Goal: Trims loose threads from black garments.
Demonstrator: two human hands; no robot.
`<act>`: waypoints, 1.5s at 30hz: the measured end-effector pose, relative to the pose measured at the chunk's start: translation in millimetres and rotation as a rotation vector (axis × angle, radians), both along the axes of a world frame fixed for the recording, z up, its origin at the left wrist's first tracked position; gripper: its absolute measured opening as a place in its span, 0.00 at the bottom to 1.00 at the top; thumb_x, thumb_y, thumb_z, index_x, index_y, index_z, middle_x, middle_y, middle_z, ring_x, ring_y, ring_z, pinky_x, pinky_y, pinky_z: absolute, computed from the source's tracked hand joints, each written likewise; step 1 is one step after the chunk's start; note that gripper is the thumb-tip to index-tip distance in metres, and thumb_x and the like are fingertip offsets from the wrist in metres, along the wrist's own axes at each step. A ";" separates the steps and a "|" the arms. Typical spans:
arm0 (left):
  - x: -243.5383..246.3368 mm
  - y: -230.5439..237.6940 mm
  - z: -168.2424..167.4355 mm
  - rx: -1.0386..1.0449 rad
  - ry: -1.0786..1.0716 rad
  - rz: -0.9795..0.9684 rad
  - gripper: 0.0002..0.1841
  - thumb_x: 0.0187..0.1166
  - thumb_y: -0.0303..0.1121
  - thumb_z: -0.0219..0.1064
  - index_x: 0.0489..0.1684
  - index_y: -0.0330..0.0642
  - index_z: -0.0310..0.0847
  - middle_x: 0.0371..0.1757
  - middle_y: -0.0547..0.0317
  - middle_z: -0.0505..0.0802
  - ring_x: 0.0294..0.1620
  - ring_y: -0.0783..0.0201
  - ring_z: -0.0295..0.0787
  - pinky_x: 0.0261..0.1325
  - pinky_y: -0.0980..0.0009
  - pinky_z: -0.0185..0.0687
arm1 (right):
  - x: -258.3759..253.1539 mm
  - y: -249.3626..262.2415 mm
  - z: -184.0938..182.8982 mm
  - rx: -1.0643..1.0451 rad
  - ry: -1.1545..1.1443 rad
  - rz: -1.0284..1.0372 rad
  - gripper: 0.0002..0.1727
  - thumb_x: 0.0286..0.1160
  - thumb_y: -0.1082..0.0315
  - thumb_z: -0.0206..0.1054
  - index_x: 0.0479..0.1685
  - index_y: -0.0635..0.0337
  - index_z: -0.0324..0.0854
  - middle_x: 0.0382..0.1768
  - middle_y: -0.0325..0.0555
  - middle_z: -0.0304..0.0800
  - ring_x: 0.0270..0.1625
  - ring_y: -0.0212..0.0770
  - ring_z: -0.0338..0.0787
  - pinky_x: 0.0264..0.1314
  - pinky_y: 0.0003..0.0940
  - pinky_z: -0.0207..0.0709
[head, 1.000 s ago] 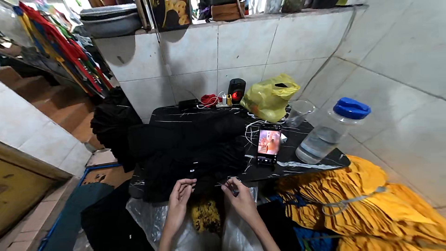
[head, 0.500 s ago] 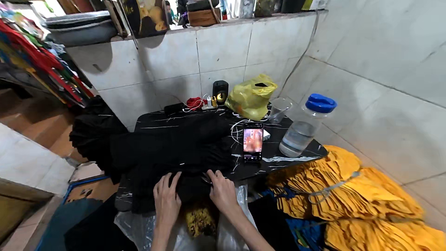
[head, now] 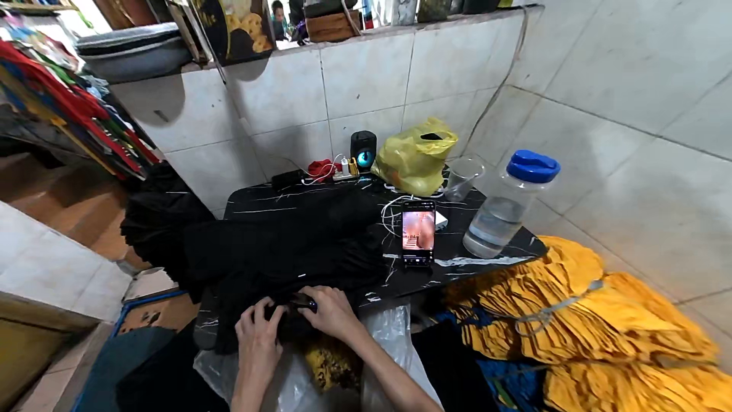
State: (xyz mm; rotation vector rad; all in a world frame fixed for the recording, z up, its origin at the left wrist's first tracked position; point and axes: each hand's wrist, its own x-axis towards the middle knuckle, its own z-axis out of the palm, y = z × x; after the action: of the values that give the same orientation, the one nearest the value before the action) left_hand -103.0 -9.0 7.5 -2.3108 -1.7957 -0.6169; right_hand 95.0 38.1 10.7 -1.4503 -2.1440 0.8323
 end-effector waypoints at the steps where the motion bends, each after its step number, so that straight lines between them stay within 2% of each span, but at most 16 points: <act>1: -3.7 -4.2 1.3 0.006 0.012 0.036 0.32 0.41 0.15 0.78 0.48 0.61 0.93 0.63 0.45 0.87 0.64 0.30 0.79 0.58 0.33 0.72 | 1.3 -1.0 1.0 -0.011 -0.012 0.003 0.23 0.80 0.46 0.66 0.70 0.42 0.83 0.58 0.44 0.93 0.61 0.48 0.91 0.63 0.57 0.81; 5: -9.8 -22.2 14.4 -0.031 0.010 0.196 0.18 0.51 0.28 0.81 0.44 0.51 0.92 0.47 0.39 0.90 0.49 0.30 0.85 0.49 0.34 0.75 | 2.6 -3.0 4.5 -0.039 -0.048 0.022 0.33 0.71 0.37 0.71 0.74 0.39 0.81 0.58 0.44 0.93 0.61 0.49 0.91 0.63 0.59 0.80; 8: -1.3 -36.0 24.4 -0.245 -0.073 0.321 0.19 0.68 0.34 0.75 0.58 0.43 0.85 0.34 0.40 0.93 0.35 0.36 0.92 0.36 0.37 0.84 | 0.0 -4.0 7.3 -0.051 -0.101 0.066 0.39 0.65 0.35 0.76 0.79 0.38 0.76 0.60 0.47 0.91 0.61 0.52 0.90 0.65 0.61 0.78; 11: 2.4 -37.8 20.7 -0.167 -0.256 0.309 0.18 0.72 0.30 0.69 0.61 0.39 0.82 0.26 0.45 0.90 0.25 0.42 0.90 0.29 0.41 0.82 | -0.1 -5.5 5.8 -0.043 -0.114 0.086 0.39 0.68 0.36 0.74 0.81 0.37 0.74 0.60 0.49 0.91 0.61 0.54 0.90 0.65 0.61 0.78; 14: 0.2 -25.3 21.1 0.037 -0.656 0.271 0.13 0.70 0.27 0.72 0.51 0.38 0.84 0.30 0.59 0.92 0.27 0.68 0.91 0.31 0.68 0.90 | 1.4 -6.3 4.8 -0.031 -0.084 0.076 0.38 0.71 0.34 0.71 0.81 0.34 0.73 0.58 0.49 0.92 0.59 0.53 0.91 0.64 0.61 0.78; 15: 0.5 -19.3 22.2 0.080 -0.865 0.256 0.13 0.68 0.23 0.74 0.49 0.35 0.83 0.31 0.60 0.92 0.26 0.71 0.91 0.31 0.72 0.91 | 1.7 -5.9 4.0 -0.027 -0.066 0.069 0.38 0.71 0.34 0.71 0.82 0.32 0.73 0.57 0.49 0.93 0.59 0.54 0.91 0.63 0.62 0.79; 18: 7.8 -1.7 23.7 0.081 -1.514 0.318 0.13 0.69 0.14 0.72 0.41 0.35 0.73 0.25 0.57 0.91 0.23 0.65 0.91 0.29 0.67 0.94 | 2.4 -4.3 4.8 -0.029 -0.043 0.055 0.37 0.71 0.36 0.71 0.83 0.29 0.71 0.55 0.48 0.94 0.58 0.54 0.92 0.62 0.62 0.80; 22: 20.3 1.6 20.9 -0.082 -1.882 0.368 0.13 0.83 0.24 0.60 0.63 0.37 0.70 0.52 0.54 0.82 0.48 0.65 0.84 0.50 0.63 0.85 | 3.9 -3.7 8.9 -0.085 -0.042 0.053 0.41 0.68 0.36 0.74 0.85 0.29 0.68 0.57 0.49 0.93 0.59 0.54 0.91 0.64 0.63 0.78; 25: 19.7 -2.4 11.1 -0.102 -1.664 0.305 0.04 0.85 0.29 0.63 0.46 0.41 0.73 0.38 0.61 0.82 0.37 0.72 0.80 0.37 0.74 0.78 | 5.2 -4.1 8.9 -0.093 -0.038 0.056 0.44 0.65 0.37 0.77 0.86 0.32 0.68 0.55 0.50 0.93 0.57 0.54 0.91 0.63 0.61 0.78; 28: 13.8 -6.9 -0.5 -0.084 -1.383 0.200 0.09 0.79 0.24 0.70 0.45 0.38 0.72 0.24 0.65 0.86 0.24 0.77 0.82 0.30 0.81 0.80 | 7.0 -1.3 8.0 -0.094 -0.031 0.116 0.39 0.67 0.39 0.76 0.80 0.39 0.73 0.51 0.51 0.93 0.54 0.55 0.91 0.63 0.62 0.78; 30: 14.8 -12.2 -7.2 -0.081 -1.272 0.197 0.16 0.74 0.23 0.74 0.52 0.35 0.72 0.29 0.62 0.86 0.23 0.76 0.82 0.29 0.80 0.83 | 4.6 2.9 7.7 -0.103 0.016 0.198 0.29 0.75 0.42 0.71 0.69 0.48 0.82 0.51 0.51 0.93 0.57 0.54 0.91 0.64 0.61 0.78; 32: 20.3 -17.0 -10.5 -0.056 -1.245 0.226 0.24 0.67 0.21 0.79 0.59 0.32 0.71 0.43 0.53 0.87 0.26 0.72 0.86 0.29 0.76 0.88 | -4.0 7.6 5.1 -0.087 0.145 0.273 0.22 0.81 0.48 0.68 0.61 0.54 0.85 0.51 0.52 0.92 0.57 0.51 0.90 0.63 0.58 0.80; 35: 32.0 -23.6 -12.6 0.025 -1.272 0.236 0.31 0.61 0.16 0.78 0.65 0.30 0.68 0.51 0.48 0.87 0.33 0.67 0.91 0.30 0.73 0.91 | -23.0 14.5 -2.2 -0.049 0.368 0.285 0.22 0.82 0.53 0.67 0.68 0.55 0.82 0.60 0.51 0.91 0.66 0.46 0.88 0.73 0.52 0.78; 38: 42.9 -29.4 -18.7 0.089 -1.272 0.256 0.26 0.61 0.16 0.79 0.60 0.30 0.74 0.38 0.53 0.93 0.30 0.68 0.92 0.33 0.72 0.92 | -39.1 23.0 -18.5 -0.041 0.536 0.215 0.24 0.81 0.49 0.68 0.66 0.56 0.82 0.59 0.48 0.91 0.65 0.41 0.88 0.74 0.46 0.79; 41: 50.5 -32.6 -27.7 0.172 -1.241 0.254 0.21 0.61 0.17 0.79 0.52 0.30 0.78 0.34 0.57 0.93 0.33 0.70 0.93 0.40 0.73 0.93 | -39.9 23.8 -18.6 -0.072 0.512 0.221 0.26 0.81 0.47 0.68 0.70 0.54 0.80 0.58 0.48 0.90 0.62 0.42 0.89 0.71 0.48 0.80; 45: 57.9 -33.7 -31.9 0.251 -1.000 0.208 0.13 0.64 0.19 0.74 0.46 0.27 0.83 0.45 0.50 0.93 0.46 0.66 0.93 0.56 0.70 0.91 | -34.3 18.2 -13.8 -0.101 0.410 0.283 0.32 0.83 0.46 0.66 0.87 0.36 0.70 0.75 0.44 0.84 0.77 0.42 0.82 0.82 0.53 0.72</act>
State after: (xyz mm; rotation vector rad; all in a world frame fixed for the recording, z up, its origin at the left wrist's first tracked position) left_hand -45.2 -42.7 -24.4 -1.6889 -2.0454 -2.0590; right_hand 60.7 56.3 -3.0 -0.9242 -2.0301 1.2349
